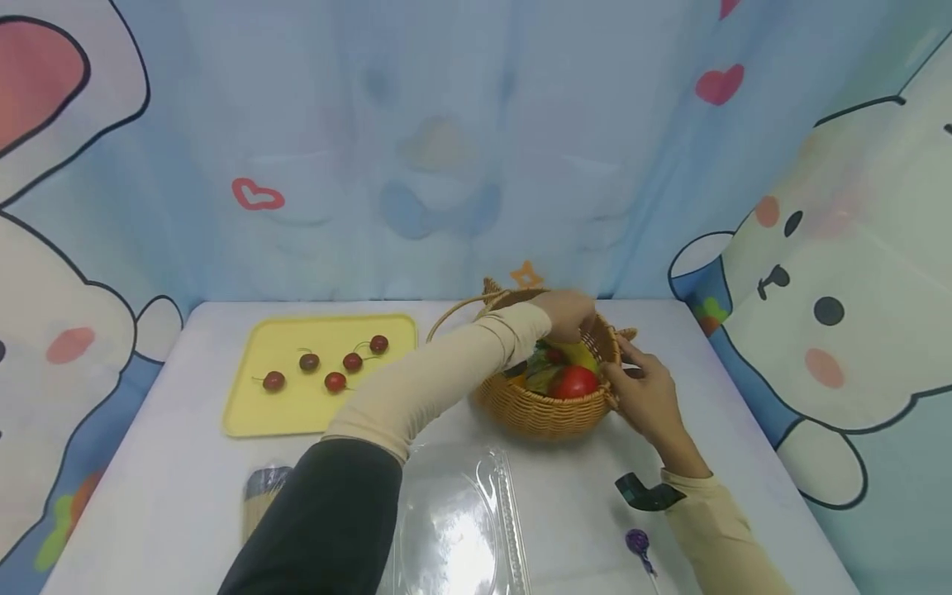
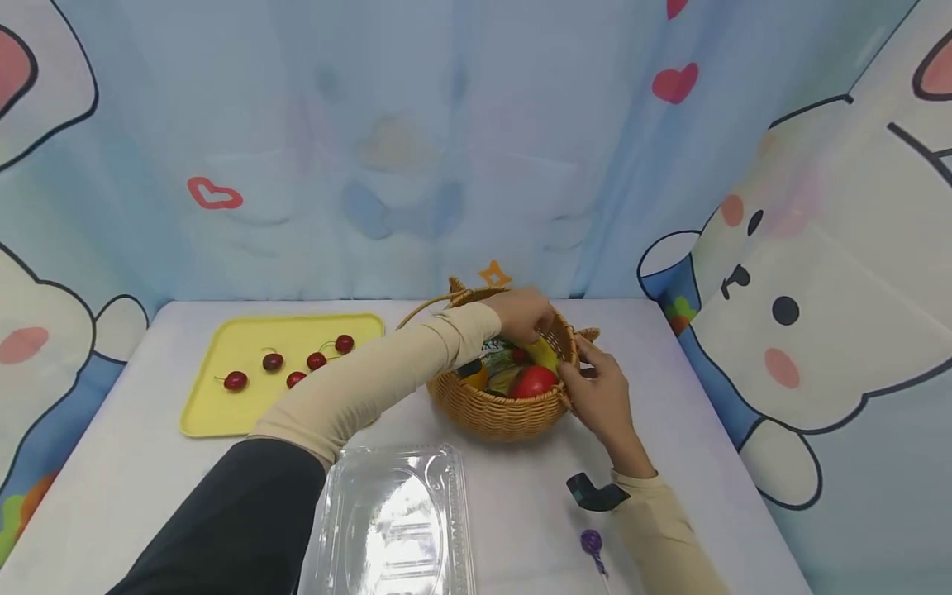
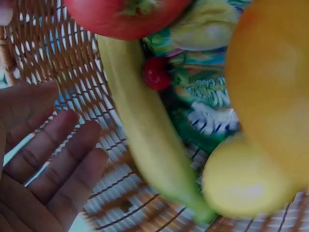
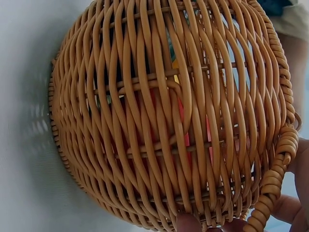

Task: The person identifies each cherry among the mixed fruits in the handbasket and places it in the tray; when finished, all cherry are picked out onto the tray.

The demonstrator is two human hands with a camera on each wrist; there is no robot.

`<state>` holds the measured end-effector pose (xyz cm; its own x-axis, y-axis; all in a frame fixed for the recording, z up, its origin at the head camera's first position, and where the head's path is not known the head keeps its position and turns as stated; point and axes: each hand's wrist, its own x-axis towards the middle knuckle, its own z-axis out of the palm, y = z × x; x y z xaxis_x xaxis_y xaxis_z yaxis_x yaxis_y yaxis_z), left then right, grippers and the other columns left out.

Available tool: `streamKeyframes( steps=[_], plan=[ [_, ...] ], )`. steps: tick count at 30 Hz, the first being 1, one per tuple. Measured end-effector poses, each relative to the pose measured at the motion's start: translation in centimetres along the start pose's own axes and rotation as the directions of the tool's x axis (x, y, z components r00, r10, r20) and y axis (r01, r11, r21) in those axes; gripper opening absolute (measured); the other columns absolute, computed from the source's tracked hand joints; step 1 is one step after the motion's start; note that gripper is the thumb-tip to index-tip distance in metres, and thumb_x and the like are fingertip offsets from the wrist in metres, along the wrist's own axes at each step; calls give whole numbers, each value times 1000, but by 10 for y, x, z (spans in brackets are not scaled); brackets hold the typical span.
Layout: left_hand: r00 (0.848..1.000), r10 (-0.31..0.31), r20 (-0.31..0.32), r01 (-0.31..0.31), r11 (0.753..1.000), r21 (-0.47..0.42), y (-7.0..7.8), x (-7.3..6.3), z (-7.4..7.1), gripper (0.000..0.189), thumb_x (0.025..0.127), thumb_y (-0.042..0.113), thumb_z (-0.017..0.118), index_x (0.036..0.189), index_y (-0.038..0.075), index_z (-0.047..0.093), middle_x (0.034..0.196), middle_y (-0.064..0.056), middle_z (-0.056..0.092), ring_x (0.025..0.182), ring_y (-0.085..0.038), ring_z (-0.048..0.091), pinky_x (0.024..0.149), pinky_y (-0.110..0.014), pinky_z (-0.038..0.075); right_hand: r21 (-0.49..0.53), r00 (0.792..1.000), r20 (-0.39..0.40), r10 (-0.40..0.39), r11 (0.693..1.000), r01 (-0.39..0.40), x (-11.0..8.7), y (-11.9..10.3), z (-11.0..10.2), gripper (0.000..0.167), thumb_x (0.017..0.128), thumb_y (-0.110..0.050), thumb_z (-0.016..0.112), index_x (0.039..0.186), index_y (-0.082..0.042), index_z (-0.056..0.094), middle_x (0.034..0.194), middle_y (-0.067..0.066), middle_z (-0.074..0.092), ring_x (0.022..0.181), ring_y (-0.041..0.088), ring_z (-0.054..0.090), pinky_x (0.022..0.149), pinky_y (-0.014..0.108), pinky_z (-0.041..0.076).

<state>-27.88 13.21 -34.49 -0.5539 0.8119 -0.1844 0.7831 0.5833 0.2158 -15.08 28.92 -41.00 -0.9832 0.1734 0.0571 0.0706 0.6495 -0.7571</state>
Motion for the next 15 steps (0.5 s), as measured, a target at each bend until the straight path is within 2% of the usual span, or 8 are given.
streamKeyframes(
  steps=[1, 4, 7, 10, 12, 15],
  plan=[
    [1000, -2, -3, 2, 1000, -31, -5, 1, 7, 18, 96, 7, 55, 82, 11, 65, 71, 4, 51, 62, -8, 36, 58, -22, 34, -4, 1000, 5, -2, 1000, 2, 0, 0, 2, 61, 99, -36, 55, 153, -14, 38, 134, 27, 50, 119, 46, 57, 84, 55, 57],
    [1000, -29, -7, 28, 994, -105, -16, 0, 24, 17, 96, 11, 61, 104, 11, 75, 97, 2, 69, 81, -8, 58, 72, -21, 47, -6, 1000, 12, -4, 1000, 4, 0, 1, 6, 61, 99, -36, 55, 153, -14, 39, 133, 27, 50, 119, 46, 57, 83, 55, 56],
    [998, -28, 50, 34, 990, -136, -23, -1, 36, 26, 94, 13, 66, 119, 11, 73, 118, -1, 71, 105, -14, 65, 85, -24, 53, -2, 1000, 6, -10, 1000, 10, 0, 2, 7, 60, 98, -35, 56, 152, -14, 40, 132, 27, 51, 118, 45, 57, 81, 55, 57],
    [993, -2, 118, 16, 993, -118, -24, -1, 40, 26, 92, 12, 70, 118, 11, 74, 117, -3, 72, 107, -16, 66, 85, -24, 54, -4, 1000, -3, -26, 1000, 26, 1, 2, 6, 59, 98, -34, 56, 152, -15, 41, 132, 27, 51, 118, 45, 57, 81, 56, 57],
    [988, 17, 156, -3, 996, -89, -24, 0, 41, 25, 93, 10, 68, 117, 11, 74, 115, -2, 73, 106, -15, 67, 84, -24, 54, -9, 1000, -10, -28, 1000, 28, 2, 2, 5, 59, 98, -34, 56, 152, -15, 41, 132, 27, 51, 117, 45, 57, 81, 56, 57],
    [979, 14, 202, -4, 999, -49, -24, 3, 43, 26, 95, 7, 64, 119, 12, 73, 113, -1, 72, 102, -12, 65, 83, -23, 52, -13, 1000, -21, -17, 1000, 16, 2, 2, 4, 60, 98, -34, 56, 152, -16, 41, 132, 27, 51, 118, 46, 56, 82, 58, 56]
  ],
)
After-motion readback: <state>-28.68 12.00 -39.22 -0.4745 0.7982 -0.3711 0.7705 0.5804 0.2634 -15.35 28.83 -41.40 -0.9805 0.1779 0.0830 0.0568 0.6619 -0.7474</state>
